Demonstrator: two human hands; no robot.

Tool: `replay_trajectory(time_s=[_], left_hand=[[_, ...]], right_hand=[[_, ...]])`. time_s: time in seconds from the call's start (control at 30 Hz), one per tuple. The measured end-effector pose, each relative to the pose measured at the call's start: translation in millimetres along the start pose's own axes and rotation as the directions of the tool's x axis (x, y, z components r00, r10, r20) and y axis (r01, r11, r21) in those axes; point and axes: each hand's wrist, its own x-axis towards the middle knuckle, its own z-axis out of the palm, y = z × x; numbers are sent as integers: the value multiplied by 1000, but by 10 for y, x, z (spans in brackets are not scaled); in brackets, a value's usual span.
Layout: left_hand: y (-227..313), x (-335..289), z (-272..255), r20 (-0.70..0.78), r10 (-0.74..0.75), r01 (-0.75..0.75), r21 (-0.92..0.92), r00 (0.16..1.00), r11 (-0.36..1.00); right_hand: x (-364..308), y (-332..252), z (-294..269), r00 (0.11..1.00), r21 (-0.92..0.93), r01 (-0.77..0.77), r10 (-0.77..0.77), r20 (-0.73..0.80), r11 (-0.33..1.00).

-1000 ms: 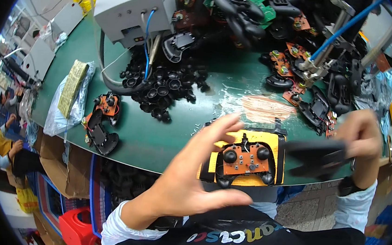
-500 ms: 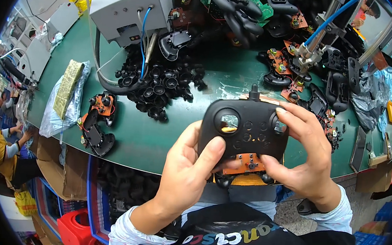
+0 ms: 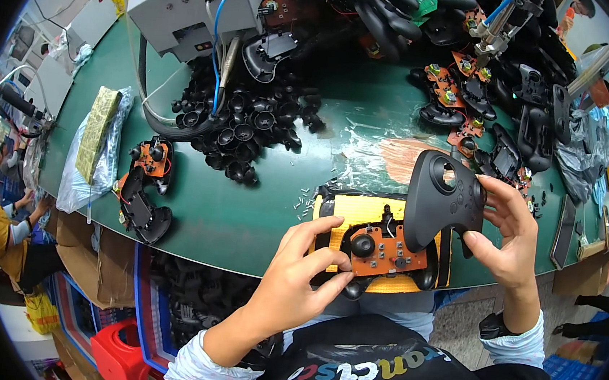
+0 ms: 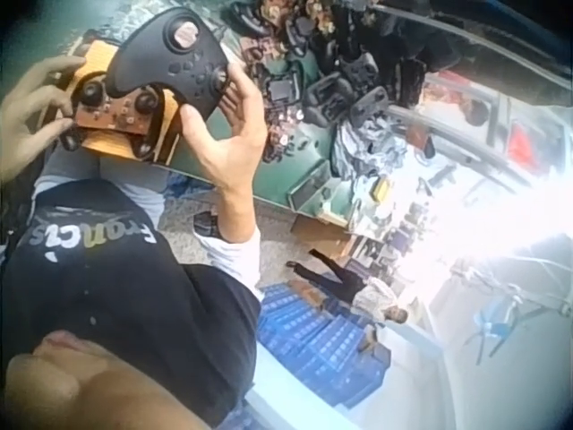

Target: Assembling the internal circuit boards and plastic shells of game controllers using a jig and pneumatic tool.

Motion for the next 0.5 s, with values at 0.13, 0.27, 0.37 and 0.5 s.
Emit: replay_trajectory(time_s=[0.13,0.27,0.37,0.5], left_hand=[[-21,36,33,15,-1,2,-11,1000,1000],[200,207,83,50,128,-134,158,990,978],[250,340,194,129,109,-134,200,986,971],[157,374,276,154,81,-96,95,985,991]], right_hand=[[9,21,11,1000,15,3,-3,-16,1000],[34,42,12,1000,21,10,-10,-27,1000],[48,79,-5,999,41,2,-1,-32,999],[33,104,-50,999,45,-17,19,-44,999]])
